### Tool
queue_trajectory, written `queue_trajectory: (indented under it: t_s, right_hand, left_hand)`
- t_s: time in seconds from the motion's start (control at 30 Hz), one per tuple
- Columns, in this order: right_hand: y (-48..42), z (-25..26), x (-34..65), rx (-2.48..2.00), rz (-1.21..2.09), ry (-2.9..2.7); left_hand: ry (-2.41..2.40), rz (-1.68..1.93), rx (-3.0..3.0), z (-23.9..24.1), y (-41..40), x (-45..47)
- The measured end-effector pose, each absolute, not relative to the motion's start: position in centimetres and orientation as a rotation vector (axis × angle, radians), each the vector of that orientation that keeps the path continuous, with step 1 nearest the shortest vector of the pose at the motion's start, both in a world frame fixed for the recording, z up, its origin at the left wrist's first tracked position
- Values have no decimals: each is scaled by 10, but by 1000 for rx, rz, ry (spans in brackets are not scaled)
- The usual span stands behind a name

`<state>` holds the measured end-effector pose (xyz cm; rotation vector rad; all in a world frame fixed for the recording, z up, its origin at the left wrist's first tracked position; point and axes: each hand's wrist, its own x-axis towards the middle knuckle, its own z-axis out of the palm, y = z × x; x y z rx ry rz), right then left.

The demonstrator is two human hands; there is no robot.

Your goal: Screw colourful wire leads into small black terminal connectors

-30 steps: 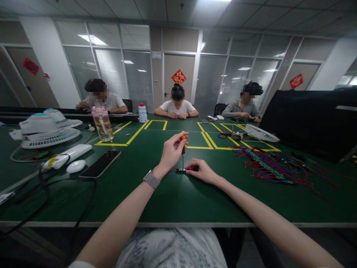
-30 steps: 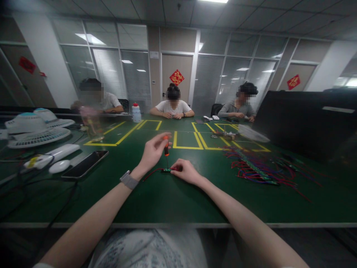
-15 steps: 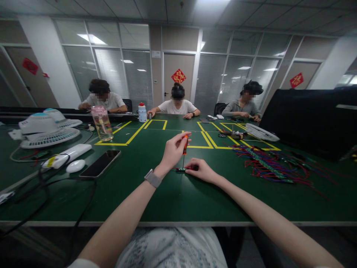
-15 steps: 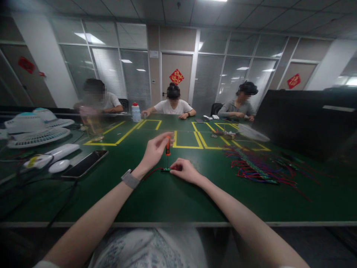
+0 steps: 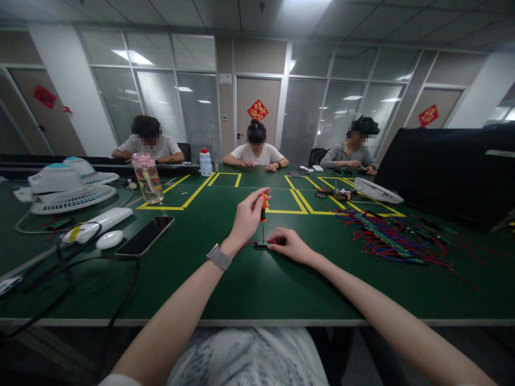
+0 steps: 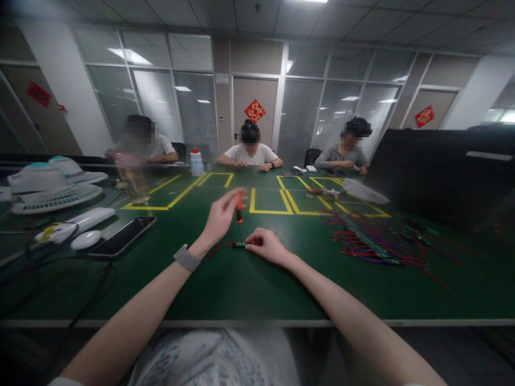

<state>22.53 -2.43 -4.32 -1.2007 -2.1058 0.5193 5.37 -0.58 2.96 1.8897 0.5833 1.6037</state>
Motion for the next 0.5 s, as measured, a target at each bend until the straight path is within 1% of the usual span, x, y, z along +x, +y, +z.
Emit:
queue_trajectory:
  t_s: [0.1,0.3,0.5]
  right_hand:
    - [-25,-43,225,-1208,512,-2105]
    - [-25,-43,225,-1208,512,-2109]
    - [-26,-42,226,-1192,508,-2122]
  left_hand:
    - [586,1599,1762,29,-3,54]
    - [729,1732,1881,29,-5,51]
    - [610,1638,1880,27,-1,53]
